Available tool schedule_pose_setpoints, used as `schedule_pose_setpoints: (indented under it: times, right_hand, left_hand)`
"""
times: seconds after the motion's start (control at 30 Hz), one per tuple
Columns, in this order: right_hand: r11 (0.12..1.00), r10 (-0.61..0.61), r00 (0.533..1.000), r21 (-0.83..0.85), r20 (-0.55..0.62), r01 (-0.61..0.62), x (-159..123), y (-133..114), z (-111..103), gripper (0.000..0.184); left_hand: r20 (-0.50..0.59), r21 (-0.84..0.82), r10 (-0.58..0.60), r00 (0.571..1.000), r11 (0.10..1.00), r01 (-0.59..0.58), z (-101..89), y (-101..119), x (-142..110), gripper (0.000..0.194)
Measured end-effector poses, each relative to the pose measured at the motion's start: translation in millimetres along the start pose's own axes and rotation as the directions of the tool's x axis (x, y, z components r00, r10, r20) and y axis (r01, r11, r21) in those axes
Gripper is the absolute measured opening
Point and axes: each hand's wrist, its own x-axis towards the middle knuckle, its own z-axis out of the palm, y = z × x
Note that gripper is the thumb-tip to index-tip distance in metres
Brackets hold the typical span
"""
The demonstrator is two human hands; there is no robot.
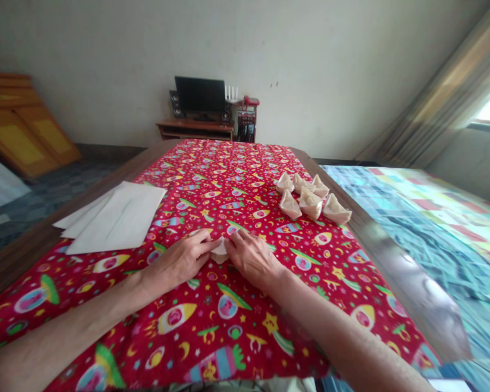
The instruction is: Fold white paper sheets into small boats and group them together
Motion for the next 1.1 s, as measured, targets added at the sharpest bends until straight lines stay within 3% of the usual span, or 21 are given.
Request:
schedule_pose_setpoints:
  times: [0.3, 0.47, 0.63, 0.97, 1.1]
  right_hand:
    - [0.995, -0.095, 0.994, 0.038, -0.060, 0.097, -7.8, 10.0, 2.2, 0.024]
    - [0.995, -0.085, 0.994, 0.046, -0.066, 0.088, -10.2, 10.9, 1.8, 0.028]
    - [0.996, -0.072, 0.996, 0.043, -0.054, 0.075, -10.1, 10.1, 2.6, 0.030]
    - [0.994, -0.071, 0.997, 0.084, -0.003, 0.071, -21.7, 14.5, -0.8, 0.038]
    - [0.992, -0.056, 0.998, 0.116, 0.026, 0.052, -24.2, 16.1, -2.6, 0.039]
  left_hand:
    - [0.073, 0.210, 0.103, 0.992, 0.971, -0.116, -5.8, -0.4, -4.1, 0.023]
    - [0.132, 0.228, 0.171, 0.976, 0.953, -0.198, -10.0, -5.0, -8.0, 0.026]
    - [0.185, 0.216, 0.159, 0.970, 0.956, -0.198, -18.4, -2.9, -14.2, 0.027]
    - [0.172, 0.253, 0.220, 0.960, 0.932, -0.259, -23.6, -1.9, -18.7, 0.037]
    - [0.175, 0.275, 0.204, 0.963, 0.929, -0.247, -23.2, -0.8, -20.4, 0.032]
